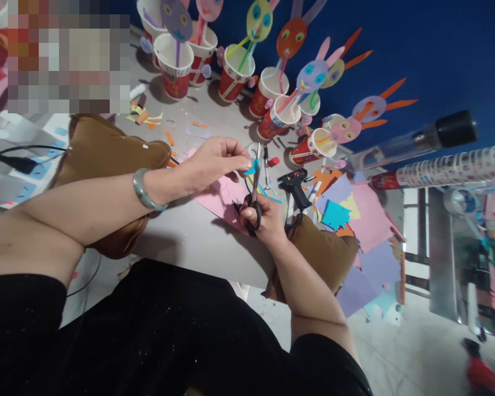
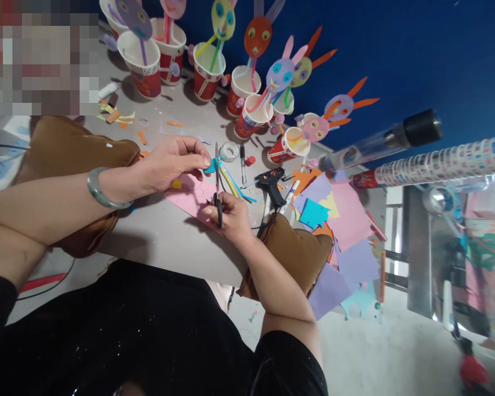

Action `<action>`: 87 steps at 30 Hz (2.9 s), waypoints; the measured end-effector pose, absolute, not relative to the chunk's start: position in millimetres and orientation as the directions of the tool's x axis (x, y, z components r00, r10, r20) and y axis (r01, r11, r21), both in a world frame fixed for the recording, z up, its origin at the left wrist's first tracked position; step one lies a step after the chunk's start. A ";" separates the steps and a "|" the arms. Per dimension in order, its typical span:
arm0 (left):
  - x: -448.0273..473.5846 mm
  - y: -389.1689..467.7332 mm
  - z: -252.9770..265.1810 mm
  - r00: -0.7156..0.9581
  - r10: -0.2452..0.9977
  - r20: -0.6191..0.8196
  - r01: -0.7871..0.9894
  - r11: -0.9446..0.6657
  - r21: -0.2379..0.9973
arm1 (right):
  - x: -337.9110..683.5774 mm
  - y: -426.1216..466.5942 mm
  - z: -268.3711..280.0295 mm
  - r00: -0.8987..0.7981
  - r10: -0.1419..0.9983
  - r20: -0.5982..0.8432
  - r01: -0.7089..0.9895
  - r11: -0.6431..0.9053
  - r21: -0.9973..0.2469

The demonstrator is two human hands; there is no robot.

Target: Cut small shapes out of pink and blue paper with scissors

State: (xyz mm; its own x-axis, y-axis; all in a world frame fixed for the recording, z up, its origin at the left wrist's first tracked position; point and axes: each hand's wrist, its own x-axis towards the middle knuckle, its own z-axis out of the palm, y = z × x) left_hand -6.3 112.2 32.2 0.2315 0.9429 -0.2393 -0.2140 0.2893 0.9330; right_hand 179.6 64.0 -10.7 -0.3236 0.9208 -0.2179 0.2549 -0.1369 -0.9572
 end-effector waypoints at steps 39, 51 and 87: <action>-7.1 112.4 34.8 0.276 0.930 -0.241 -0.137 0.287 0.948 | 180.4 65.6 -12.9 -0.303 0.927 -0.220 0.273 -0.137 -0.952; -9.2 115.2 22.3 0.264 0.946 -0.190 -0.153 0.236 0.960 | 181.9 64.9 -15.9 -0.304 0.924 -0.232 0.262 -0.153 -0.953; -9.4 116.8 20.9 0.255 0.959 -0.128 -0.173 0.175 0.969 | 180.2 64.6 -14.2 -0.309 0.921 -0.240 0.267 -0.158 -0.951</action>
State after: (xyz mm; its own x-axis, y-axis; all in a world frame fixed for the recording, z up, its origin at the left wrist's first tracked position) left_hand -9.4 116.8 20.9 0.2545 0.9585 -0.1282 -0.1726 0.1754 0.9692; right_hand 180.2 64.6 -14.2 -0.3086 0.9205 -0.2395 0.2673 -0.1578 -0.9506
